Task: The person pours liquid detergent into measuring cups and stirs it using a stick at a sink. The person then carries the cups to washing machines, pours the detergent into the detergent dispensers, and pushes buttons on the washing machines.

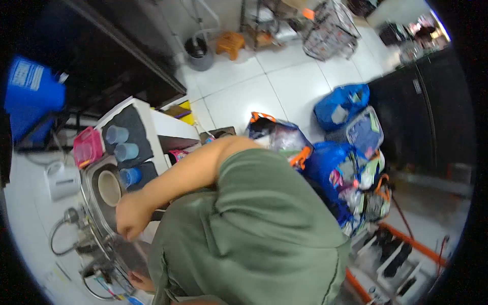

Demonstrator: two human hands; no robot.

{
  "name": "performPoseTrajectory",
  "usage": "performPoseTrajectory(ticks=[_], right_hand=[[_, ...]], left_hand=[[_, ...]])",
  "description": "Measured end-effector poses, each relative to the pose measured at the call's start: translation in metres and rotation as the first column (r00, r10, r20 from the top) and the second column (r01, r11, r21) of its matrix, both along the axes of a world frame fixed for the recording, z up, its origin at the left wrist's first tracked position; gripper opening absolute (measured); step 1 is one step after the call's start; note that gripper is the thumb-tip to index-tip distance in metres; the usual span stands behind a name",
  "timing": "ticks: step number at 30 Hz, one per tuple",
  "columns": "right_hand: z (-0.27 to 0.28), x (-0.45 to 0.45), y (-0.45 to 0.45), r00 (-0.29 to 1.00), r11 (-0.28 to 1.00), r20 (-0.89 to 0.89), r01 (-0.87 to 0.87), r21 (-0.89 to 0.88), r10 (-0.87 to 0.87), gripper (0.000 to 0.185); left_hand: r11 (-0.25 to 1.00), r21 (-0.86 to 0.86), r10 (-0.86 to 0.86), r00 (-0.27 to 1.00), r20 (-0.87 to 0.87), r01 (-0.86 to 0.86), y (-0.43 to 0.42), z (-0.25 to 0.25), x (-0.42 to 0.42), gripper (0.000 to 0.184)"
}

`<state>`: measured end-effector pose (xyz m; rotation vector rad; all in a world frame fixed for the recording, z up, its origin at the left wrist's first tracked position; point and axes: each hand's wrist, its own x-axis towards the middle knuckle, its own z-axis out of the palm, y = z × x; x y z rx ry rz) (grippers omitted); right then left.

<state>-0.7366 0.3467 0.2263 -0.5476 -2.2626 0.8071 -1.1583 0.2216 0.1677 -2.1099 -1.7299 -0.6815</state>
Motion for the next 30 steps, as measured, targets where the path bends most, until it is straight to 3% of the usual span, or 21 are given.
performPoseTrajectory(ticks=[2, 4, 6, 8, 12, 14, 18, 22, 30], right_hand=[[-0.026, 0.067, -0.012, 0.944, 0.968, -0.222, 0.250, -0.002, -0.244, 0.023], [-0.036, 0.132, -0.052, 0.859, 0.859, -0.093, 0.486, -0.157, -0.503, 0.022], [-0.049, 0.179, -0.101, 0.738, 0.647, 0.158, 0.657, -0.387, -0.656, 0.021], [-0.074, 0.211, -0.156, 0.604, 0.368, 0.425, 0.773, -0.516, -0.674, 0.025], [-0.073, 0.241, -0.258, 0.605, 0.013, 0.563, 0.687, -0.726, -0.563, 0.023], [-0.067, 0.237, -0.285, 0.668, -0.037, 0.506, 0.584, -0.811, -0.545, 0.021], [-0.059, 0.220, -0.304, 0.543, -0.152, 0.505, 0.567, -0.810, -0.671, 0.023], [-0.050, 0.216, -0.308, 0.522, -0.150, 0.451, 0.519, -0.842, -0.724, 0.025], [-0.052, 0.220, -0.294, 0.519, -0.160, 0.625, 0.680, -0.715, -0.583, 0.036]], left_hand=[[0.942, -0.328, 0.136, 0.973, 0.187, -0.069, 0.023, -0.001, 0.039, 0.041], [0.891, -0.454, 0.139, 0.962, 0.234, -0.018, 0.054, -0.006, 0.082, 0.041], [0.852, -0.519, 0.080, 0.968, 0.240, 0.059, 0.084, -0.009, 0.112, 0.041], [0.802, -0.576, 0.009, 0.960, 0.279, 0.160, 0.114, -0.017, 0.150, 0.041], [0.698, -0.649, -0.123, 0.943, 0.310, 0.304, 0.157, -0.030, 0.209, 0.041], [0.641, -0.675, -0.183, 0.927, 0.328, 0.365, 0.172, -0.035, 0.235, 0.041], [0.535, -0.705, -0.299, 0.884, 0.358, 0.466, 0.195, -0.038, 0.279, 0.041], [0.444, -0.725, -0.374, 0.844, 0.384, 0.527, 0.208, -0.036, 0.306, 0.041], [0.341, -0.760, -0.391, 0.819, 0.421, 0.553, 0.217, -0.035, 0.318, 0.040]])
